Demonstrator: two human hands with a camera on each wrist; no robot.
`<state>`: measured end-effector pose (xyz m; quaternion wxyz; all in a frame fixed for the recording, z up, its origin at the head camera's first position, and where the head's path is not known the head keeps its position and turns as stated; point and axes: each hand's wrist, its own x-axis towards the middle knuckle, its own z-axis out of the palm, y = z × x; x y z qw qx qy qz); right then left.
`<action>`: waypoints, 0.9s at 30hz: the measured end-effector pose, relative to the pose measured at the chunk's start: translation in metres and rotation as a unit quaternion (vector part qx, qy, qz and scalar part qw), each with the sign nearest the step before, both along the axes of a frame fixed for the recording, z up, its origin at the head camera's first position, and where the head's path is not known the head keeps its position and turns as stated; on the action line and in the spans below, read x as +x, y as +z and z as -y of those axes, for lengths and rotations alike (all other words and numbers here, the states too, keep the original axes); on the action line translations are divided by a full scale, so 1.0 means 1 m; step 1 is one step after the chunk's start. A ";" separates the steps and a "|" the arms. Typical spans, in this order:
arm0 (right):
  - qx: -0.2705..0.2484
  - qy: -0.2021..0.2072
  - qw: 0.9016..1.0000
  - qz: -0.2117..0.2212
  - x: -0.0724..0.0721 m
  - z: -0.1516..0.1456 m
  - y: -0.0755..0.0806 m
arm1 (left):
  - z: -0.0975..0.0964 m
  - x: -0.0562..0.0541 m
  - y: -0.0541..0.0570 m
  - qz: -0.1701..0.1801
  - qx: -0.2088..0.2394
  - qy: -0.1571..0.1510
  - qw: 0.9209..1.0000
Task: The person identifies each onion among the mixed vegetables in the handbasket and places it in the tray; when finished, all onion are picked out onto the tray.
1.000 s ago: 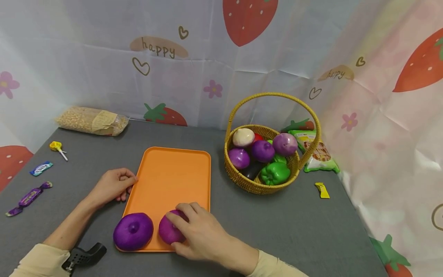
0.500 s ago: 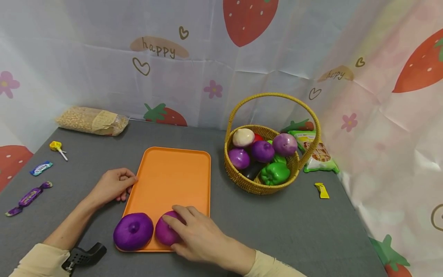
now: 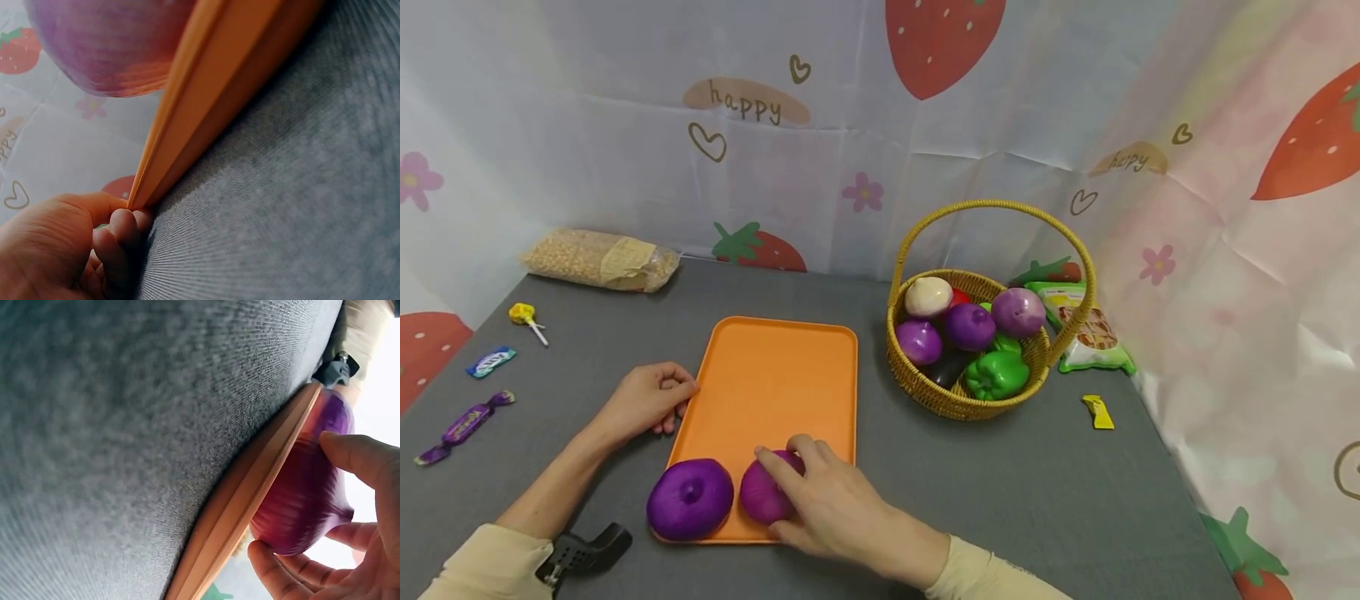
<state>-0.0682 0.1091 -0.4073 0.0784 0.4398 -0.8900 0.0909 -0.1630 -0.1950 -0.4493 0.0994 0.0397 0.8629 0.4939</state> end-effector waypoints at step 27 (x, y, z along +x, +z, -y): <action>0.002 0.013 0.999 -0.042 0.001 0.004 -0.002 | 0.000 -0.001 -0.001 -0.003 0.003 0.000 1.000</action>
